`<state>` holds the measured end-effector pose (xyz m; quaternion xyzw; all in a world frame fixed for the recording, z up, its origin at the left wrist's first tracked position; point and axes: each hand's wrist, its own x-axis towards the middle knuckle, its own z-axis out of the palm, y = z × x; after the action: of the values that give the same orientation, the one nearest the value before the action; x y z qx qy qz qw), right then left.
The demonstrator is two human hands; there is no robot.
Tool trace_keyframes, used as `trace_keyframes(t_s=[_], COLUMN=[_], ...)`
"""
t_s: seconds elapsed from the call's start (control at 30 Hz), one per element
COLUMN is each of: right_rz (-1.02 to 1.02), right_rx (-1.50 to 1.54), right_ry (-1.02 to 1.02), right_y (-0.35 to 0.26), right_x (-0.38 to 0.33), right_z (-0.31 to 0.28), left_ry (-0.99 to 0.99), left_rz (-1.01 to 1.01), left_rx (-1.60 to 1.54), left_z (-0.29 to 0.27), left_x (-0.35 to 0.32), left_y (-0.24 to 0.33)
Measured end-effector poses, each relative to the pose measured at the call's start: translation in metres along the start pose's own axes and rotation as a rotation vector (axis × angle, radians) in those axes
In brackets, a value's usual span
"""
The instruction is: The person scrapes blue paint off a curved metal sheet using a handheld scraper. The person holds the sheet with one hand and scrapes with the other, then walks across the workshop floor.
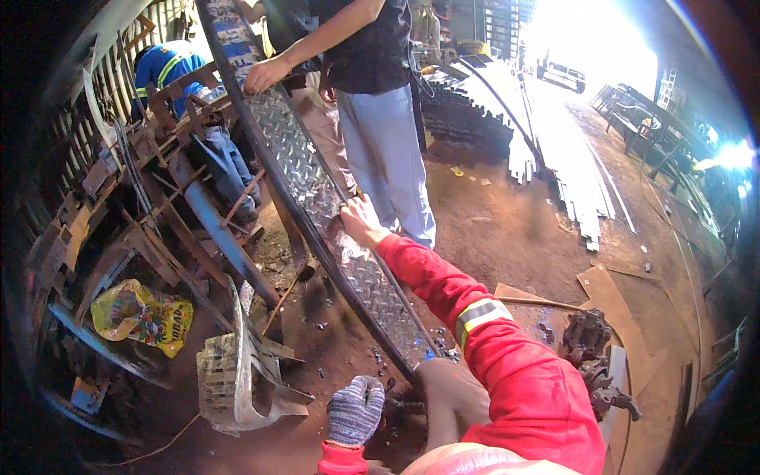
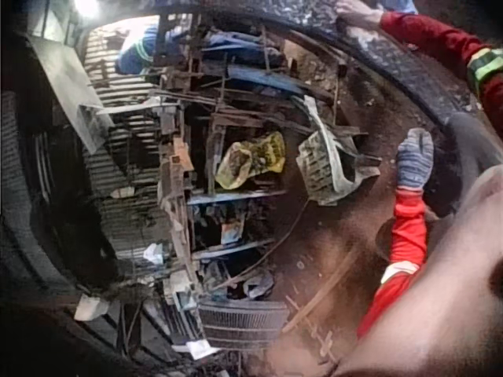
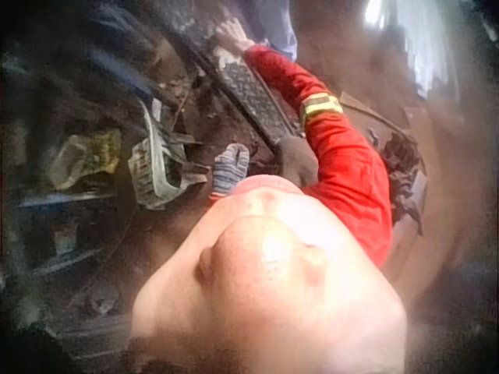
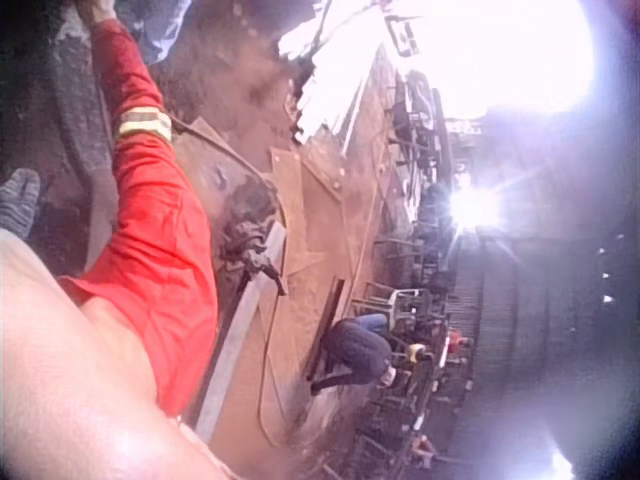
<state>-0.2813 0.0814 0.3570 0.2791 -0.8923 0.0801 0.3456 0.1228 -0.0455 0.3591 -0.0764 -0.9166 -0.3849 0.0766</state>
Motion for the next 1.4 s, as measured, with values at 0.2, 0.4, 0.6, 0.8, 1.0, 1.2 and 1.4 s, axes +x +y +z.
trace_keyframes(t_s=[0.2, 0.4, 0.6, 0.8, 1.0, 1.2, 1.4], right_rz=[-0.037, 0.354, 0.452, 0.391, 0.347, 0.467, 0.613], right_rx=[-0.100, 0.037, 0.212, 0.290, 0.469, 0.572, 0.865], right_ry=[0.076, 0.218, 0.003, -0.168, -0.072, 0.297, 0.352], right_y=[0.008, 0.057, 0.047, 0.032, 0.011, -0.013, -0.006], right_x=[0.003, 0.033, -0.001, -0.019, -0.014, -0.030, -0.025], right_z=[-0.014, -0.045, -0.054, -0.039, -0.009, 0.016, 0.022], left_ry=[0.058, 0.074, 0.050, 0.027, 0.017, -0.042, 0.008], left_rz=[-0.033, 0.015, 0.064, -0.033, -0.038, -0.116, -0.097], left_rx=[-0.013, 0.013, -0.033, -0.053, -0.022, -0.039, -0.023], left_z=[-0.011, -0.013, -0.004, -0.014, -0.014, 0.002, -0.002], left_x=[-0.005, -0.008, -0.003, -0.002, 0.002, 0.012, 0.006], left_y=[-0.003, -0.005, -0.012, -0.015, -0.017, -0.018, -0.015])
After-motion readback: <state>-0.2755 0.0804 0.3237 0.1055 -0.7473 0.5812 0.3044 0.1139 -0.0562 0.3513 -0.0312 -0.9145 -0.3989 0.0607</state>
